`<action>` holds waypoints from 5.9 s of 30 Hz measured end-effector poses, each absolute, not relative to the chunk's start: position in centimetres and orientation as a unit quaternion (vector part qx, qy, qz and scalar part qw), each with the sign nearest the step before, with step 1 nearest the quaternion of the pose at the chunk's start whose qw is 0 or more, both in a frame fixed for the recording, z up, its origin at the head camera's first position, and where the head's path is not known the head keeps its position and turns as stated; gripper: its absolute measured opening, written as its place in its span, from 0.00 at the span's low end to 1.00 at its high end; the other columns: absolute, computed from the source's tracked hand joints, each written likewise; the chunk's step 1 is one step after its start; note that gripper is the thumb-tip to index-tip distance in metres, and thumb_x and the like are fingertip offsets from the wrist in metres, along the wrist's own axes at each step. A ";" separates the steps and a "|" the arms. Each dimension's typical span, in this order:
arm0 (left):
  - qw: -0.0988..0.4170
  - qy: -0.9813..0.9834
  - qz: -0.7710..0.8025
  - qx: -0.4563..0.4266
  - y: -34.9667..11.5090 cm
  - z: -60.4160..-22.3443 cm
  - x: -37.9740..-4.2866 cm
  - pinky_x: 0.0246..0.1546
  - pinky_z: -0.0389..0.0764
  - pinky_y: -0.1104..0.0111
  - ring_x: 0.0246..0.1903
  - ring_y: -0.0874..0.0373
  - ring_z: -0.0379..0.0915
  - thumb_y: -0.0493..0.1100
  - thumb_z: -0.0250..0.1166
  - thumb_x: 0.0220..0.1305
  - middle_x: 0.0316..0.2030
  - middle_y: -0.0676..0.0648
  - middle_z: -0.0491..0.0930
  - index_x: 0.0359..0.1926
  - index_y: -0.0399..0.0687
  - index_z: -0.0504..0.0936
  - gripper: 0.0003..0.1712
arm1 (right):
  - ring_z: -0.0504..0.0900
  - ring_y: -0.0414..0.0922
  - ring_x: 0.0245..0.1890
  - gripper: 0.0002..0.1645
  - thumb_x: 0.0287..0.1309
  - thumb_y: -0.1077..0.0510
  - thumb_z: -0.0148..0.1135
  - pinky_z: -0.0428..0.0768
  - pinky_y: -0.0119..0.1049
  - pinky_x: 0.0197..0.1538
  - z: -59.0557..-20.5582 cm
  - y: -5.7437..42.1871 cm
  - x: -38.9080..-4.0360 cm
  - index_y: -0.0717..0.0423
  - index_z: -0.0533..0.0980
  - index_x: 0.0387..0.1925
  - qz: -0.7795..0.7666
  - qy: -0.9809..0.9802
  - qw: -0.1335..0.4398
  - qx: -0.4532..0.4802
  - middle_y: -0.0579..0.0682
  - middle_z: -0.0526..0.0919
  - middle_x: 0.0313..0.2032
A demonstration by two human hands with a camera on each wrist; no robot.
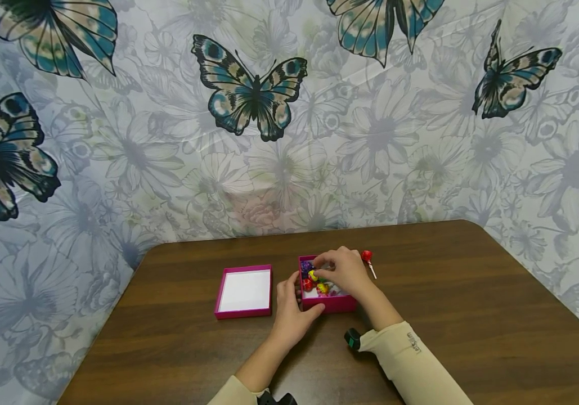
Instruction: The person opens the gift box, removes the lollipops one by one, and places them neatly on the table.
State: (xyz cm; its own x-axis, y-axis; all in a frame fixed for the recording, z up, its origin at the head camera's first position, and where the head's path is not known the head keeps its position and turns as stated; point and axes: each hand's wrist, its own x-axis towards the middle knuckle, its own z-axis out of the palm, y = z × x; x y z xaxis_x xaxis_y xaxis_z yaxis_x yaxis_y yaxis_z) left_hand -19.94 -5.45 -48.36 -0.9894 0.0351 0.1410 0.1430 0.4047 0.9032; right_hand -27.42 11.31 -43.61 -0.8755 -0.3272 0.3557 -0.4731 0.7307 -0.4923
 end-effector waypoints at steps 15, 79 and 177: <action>0.055 -0.842 -0.534 -0.051 -5.5 -48.2 -19.9 0.58 0.74 0.59 0.57 0.53 0.63 0.49 0.76 0.55 0.60 0.42 0.62 0.74 0.48 0.57 0.51 | 0.76 0.43 0.37 0.12 0.49 0.45 0.76 0.65 0.43 0.45 -43.7 10.8 -27.6 0.42 0.87 0.36 0.205 -0.945 0.118 0.225 0.38 0.89 0.35; 0.064 -0.833 -0.546 -0.058 -5.5 -48.4 -20.0 0.56 0.73 0.58 0.56 0.51 0.65 0.45 0.78 0.52 0.60 0.40 0.62 0.73 0.46 0.59 0.51 | 0.71 0.44 0.31 0.13 0.52 0.50 0.76 0.58 0.42 0.45 -41.2 13.5 -26.8 0.44 0.84 0.40 0.312 -0.905 0.174 0.232 0.44 0.88 0.34; 0.056 -0.839 -0.537 -0.060 -5.4 -48.4 -20.1 0.57 0.72 0.56 0.56 0.52 0.63 0.46 0.77 0.54 0.60 0.42 0.62 0.74 0.48 0.58 0.52 | 0.80 0.52 0.37 0.25 0.63 0.52 0.64 0.76 0.50 0.47 -46.6 25.1 -30.0 0.65 0.75 0.55 0.328 -0.942 0.071 -0.015 0.58 0.84 0.37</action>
